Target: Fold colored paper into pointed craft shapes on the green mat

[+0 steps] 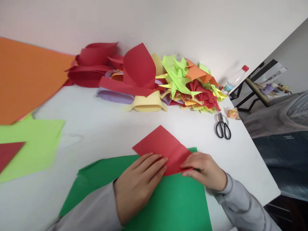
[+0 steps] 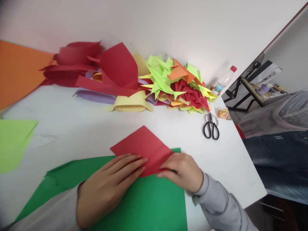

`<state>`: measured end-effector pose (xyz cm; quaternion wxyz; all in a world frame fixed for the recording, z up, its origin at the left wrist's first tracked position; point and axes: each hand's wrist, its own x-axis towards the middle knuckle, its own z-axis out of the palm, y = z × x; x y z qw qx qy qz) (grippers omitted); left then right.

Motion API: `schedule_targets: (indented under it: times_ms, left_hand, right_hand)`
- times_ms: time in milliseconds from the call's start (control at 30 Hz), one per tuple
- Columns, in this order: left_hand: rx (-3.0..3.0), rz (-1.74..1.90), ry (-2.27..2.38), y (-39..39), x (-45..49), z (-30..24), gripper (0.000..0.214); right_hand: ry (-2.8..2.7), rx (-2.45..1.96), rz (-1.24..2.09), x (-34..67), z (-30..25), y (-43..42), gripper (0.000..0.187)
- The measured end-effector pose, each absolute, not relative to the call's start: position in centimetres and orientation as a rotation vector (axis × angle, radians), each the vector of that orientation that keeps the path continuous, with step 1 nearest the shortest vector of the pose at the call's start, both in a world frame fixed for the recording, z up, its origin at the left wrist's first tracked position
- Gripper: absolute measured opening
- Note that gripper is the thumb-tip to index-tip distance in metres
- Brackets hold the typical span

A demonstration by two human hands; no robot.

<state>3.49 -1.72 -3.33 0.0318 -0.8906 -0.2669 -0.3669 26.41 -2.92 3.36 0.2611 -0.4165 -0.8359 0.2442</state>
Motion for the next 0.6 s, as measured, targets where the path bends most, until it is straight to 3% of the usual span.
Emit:
schedule_targets:
  times_ms: [100, 233, 367, 600]
  left_hand:
    - [-2.761, -1.195, -0.883, -2.5, 3.5, -3.4, 0.037]
    - [-2.749, -1.268, -0.954, -3.3, 3.9, -3.2, 0.033]
    - [-2.723, -1.319, -1.020, -3.8, 4.1, -3.0, 0.034]
    - [-2.712, -1.253, -1.084, -4.6, 3.7, -2.9, 0.033]
  right_hand:
    - [-2.052, -1.451, 0.719, 26.2, 2.9, -2.7, 0.037]
    - [-1.929, -1.713, 0.485, 25.7, 1.9, -2.8, 0.036]
    - [-2.019, -1.756, 0.263, 25.3, 1.7, -3.0, 0.029]
    - [-2.042, -1.747, 0.173, 25.1, 1.2, -2.5, 0.022]
